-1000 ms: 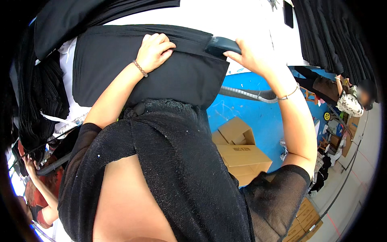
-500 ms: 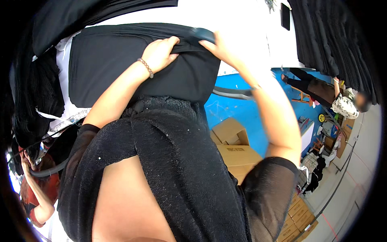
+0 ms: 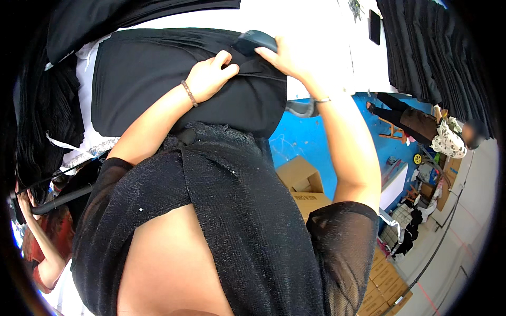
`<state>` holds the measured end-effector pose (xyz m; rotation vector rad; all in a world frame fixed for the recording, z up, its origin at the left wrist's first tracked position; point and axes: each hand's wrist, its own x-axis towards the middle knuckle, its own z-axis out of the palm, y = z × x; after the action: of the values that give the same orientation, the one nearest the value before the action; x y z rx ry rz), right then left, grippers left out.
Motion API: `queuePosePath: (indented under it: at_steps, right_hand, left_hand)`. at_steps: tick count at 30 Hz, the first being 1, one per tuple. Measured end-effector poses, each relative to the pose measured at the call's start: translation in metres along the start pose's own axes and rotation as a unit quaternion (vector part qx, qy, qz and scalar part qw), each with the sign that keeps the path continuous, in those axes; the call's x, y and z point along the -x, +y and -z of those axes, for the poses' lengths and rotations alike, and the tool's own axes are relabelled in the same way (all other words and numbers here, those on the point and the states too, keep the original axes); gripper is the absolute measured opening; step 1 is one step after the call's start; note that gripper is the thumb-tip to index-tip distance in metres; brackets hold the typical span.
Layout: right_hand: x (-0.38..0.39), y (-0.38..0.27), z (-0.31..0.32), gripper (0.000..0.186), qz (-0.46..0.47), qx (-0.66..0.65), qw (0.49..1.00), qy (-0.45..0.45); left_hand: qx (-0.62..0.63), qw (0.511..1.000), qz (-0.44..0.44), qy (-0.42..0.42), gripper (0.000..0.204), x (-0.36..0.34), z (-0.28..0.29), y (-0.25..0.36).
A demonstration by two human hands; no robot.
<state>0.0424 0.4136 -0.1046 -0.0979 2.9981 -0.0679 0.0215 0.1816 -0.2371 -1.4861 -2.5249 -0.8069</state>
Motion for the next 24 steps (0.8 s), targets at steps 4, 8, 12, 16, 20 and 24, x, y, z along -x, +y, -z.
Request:
queuePosePath:
  at_steps: [4,8,12,16,20,24]
  right_hand:
    - [0.024,0.042,0.030,0.064,-0.058,-0.036,0.987,-0.145]
    - [0.020,0.021,0.010,0.059,-0.036,0.051,0.997,-0.032]
    - [0.017,0.038,-0.015,0.049,-0.125,0.041,0.986,0.107]
    - [0.073,0.089,-0.008,0.034,-0.101,0.003,0.971,0.215]
    - [0.130,0.004,0.035,0.031,-0.277,-0.335,0.882,0.182]
    - [0.107,-0.047,-0.010,0.055,-0.223,-0.095,0.970,0.010]
  left_hand:
    - [0.058,0.997,0.036,0.039,0.035,0.007,0.009,0.002]
    - [0.105,0.990,0.077,0.055,0.038,-0.009,0.008,-0.002]
    - [-0.001,0.989,0.097,0.115,0.038,-0.023,0.030,-0.017]
    - [-0.210,0.961,0.167,0.071,0.083,0.000,0.031,-0.089]
    - [-0.199,0.963,0.177,0.035,0.077,0.009,0.046,-0.111]
    - [-0.142,0.971,0.192,0.010,0.077,0.011,0.053,-0.117]
